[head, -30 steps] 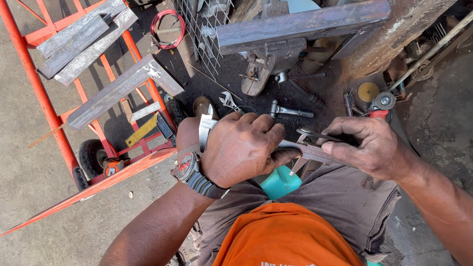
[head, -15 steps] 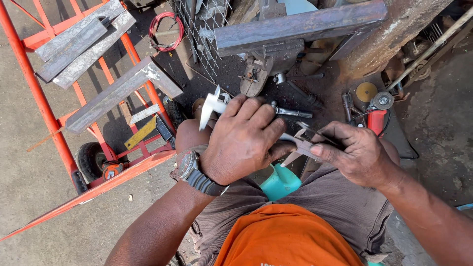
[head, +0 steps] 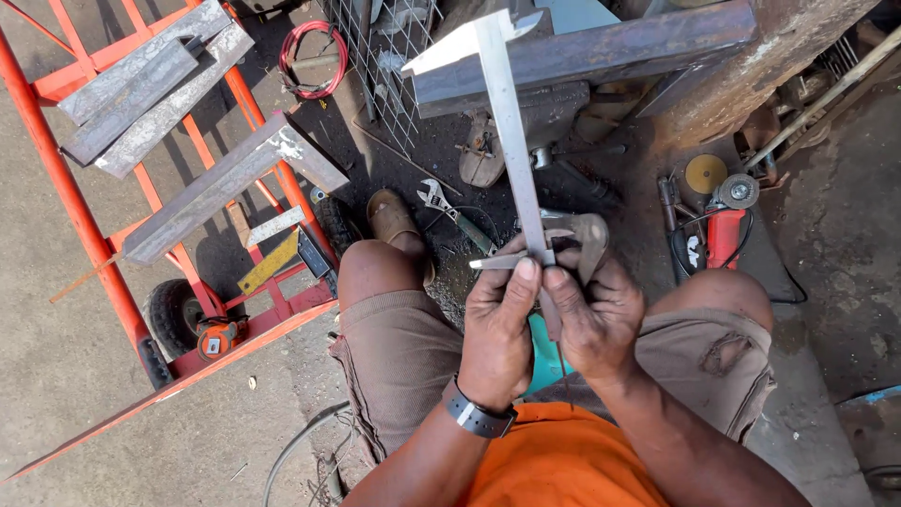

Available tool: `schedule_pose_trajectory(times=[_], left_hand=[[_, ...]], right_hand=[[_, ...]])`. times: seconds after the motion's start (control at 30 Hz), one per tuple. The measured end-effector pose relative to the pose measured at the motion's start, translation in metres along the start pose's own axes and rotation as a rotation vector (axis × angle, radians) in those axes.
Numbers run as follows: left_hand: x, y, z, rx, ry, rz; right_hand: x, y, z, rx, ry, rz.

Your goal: The person sits on a small stool and uses a vernier caliper to measure the dimensions of a rectangular metal bar clamped in a vise. They adjust the caliper jaws and read the measurement, then use a metal scriber to mark a line on the bar based on the measurement.

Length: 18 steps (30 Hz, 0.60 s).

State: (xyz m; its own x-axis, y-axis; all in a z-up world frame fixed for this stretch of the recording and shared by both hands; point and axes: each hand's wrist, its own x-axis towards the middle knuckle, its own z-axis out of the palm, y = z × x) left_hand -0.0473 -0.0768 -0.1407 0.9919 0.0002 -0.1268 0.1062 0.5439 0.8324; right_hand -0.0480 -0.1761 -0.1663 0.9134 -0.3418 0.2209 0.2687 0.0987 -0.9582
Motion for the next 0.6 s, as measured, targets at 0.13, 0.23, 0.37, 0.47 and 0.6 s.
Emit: schedule_pose_trajectory(times=[0.13, 0.23, 0.37, 0.47, 0.6], left_hand=[[0.024, -0.002, -0.009, -0.178, 0.146, -0.048], [0.048, 0.039, -0.017, -0.124, 0.129, -0.009], [0.090, 0.132, -0.032, 0.351, -0.046, 0.016], [0.121, 0.203, -0.022, 0.808, -0.119, -0.039], [0.169, 0.199, -0.070, 1.231, -0.162, -0.039]], right_hand=[[0.001, 0.019, -0.003, -0.123, 0.038, -0.055], [0.021, 0.013, -0.013, -0.060, 0.151, 0.037], [0.068, -0.028, -0.056, 0.317, 0.337, 0.361], [0.081, -0.048, -0.129, 0.366, 0.380, 0.313], [0.071, -0.010, -0.193, 0.167, 0.526, 0.264]])
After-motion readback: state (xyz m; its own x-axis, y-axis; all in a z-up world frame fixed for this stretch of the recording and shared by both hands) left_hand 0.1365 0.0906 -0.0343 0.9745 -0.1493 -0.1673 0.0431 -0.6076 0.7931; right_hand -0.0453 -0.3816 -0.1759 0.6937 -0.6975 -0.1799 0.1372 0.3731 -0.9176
